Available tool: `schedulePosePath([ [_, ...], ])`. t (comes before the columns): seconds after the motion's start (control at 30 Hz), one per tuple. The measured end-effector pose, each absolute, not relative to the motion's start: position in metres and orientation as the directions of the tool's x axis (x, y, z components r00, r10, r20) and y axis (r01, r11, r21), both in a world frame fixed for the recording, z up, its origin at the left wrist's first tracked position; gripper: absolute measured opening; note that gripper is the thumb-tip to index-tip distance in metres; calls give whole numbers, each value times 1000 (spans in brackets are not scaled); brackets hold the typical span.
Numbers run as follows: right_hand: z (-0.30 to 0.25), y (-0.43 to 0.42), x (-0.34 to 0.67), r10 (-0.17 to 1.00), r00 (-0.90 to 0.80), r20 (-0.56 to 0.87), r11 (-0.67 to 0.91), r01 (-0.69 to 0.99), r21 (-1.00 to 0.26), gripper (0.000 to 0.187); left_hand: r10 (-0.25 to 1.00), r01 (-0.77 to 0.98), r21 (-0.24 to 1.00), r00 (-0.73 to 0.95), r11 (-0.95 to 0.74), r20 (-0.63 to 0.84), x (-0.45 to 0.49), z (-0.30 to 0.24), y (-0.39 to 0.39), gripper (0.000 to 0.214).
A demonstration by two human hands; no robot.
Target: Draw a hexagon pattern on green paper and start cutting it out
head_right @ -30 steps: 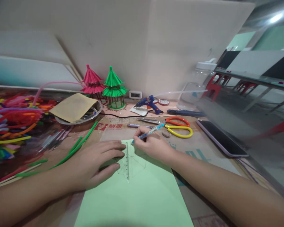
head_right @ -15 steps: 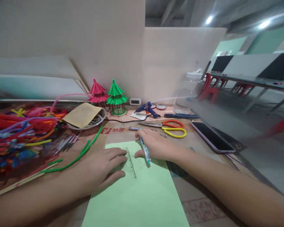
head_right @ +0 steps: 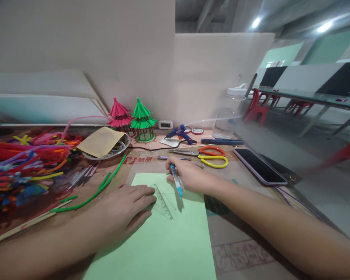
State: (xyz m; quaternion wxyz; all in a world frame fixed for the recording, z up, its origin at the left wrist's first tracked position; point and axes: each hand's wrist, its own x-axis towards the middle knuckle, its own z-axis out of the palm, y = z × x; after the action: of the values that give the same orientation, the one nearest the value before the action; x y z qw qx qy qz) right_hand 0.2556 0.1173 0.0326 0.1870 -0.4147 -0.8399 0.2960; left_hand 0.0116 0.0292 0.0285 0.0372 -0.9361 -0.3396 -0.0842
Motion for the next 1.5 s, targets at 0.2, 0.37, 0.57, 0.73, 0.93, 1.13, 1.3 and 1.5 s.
schedulePosePath([
  [0.2, 18, 134, 259, 861, -499, 98, 392, 528, -753, 18, 649, 659, 5, 739, -752, 178, 4, 29, 43, 20],
  [0.37, 15, 131, 259, 897, -429, 106, 339, 513, -789, 18, 692, 698, 27, 702, -715, 172, -4, 36, 59, 20],
  [0.57, 35, 118, 269, 826, -564, -11, 363, 546, -756, 22, 670, 669, 69, 723, -740, 166, -2, 35, 52, 23],
  [0.73, 30, 118, 269, 890, -436, 134, 384, 557, -737, 17, 633, 626, 104, 747, -773, 201, 0, 25, 50, 31],
  [0.93, 2, 118, 255, 911, -354, 211, 321, 291, -901, 32, 610, 611, 79, 755, -787, 238, 0, 17, 55, 35],
  [1.13, -3, 120, 255, 931, -311, 192, 283, 280, -917, 36, 599, 605, 68, 755, -793, 266, 3, 21, 53, 29],
  [1.3, 3, 118, 255, 929, -319, 186, 290, 321, -901, 32, 604, 585, 150, 766, -797, 220, -2, 18, 60, 28],
  [1.5, 4, 120, 254, 908, -342, 241, 359, 342, -868, 26, 619, 589, 197, 767, -784, 168, -4, 19, 68, 22],
])
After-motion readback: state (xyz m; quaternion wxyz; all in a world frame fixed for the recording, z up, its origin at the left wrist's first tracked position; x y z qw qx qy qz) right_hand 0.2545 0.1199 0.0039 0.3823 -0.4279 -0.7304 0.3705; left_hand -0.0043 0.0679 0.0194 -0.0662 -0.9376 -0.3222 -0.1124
